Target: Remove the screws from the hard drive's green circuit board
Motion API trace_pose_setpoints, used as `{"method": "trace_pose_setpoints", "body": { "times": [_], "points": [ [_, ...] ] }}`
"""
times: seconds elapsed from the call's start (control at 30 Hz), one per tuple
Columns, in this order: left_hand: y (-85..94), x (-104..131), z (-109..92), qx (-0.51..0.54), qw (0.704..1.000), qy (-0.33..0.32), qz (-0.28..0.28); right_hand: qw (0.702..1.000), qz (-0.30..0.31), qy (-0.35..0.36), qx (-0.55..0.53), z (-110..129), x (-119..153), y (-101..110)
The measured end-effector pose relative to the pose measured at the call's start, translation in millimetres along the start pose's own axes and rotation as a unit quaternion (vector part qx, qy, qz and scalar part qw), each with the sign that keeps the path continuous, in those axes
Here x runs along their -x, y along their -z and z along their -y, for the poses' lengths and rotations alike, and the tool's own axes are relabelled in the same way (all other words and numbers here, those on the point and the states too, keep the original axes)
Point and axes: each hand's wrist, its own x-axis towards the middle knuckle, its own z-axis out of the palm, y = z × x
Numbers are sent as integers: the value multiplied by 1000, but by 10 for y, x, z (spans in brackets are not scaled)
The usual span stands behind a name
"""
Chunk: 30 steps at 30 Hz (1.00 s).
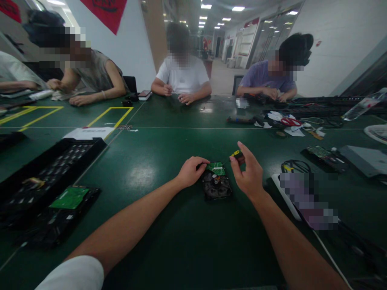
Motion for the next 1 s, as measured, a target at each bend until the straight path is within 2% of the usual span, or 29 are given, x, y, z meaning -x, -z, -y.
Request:
{"method": "trace_pose_setpoints", "body": {
  "times": [0.17,0.33,0.47,0.57,0.77,1.0],
  "points": [
    [5,1,12,-2,1000,-4,0,999,33,-2,8,63,-125,17],
    [7,1,25,-2,1000,-11,-1,996,90,-16,23,228,-356,48],
    [-1,9,26,1,1000,-12,-6,996,84,7,20,313,-595,72],
    [-3,10,25,4,1000,-13,-9,996,86,3,30,276,-795,94],
    [17,-9,30,8,1000,-19,-2,981,179,-60,50,178,-1099,201],
    [-5,-28,33,15,1000,-14,-4,962,255,-90,30,242,-1134,408]
  ]
}}
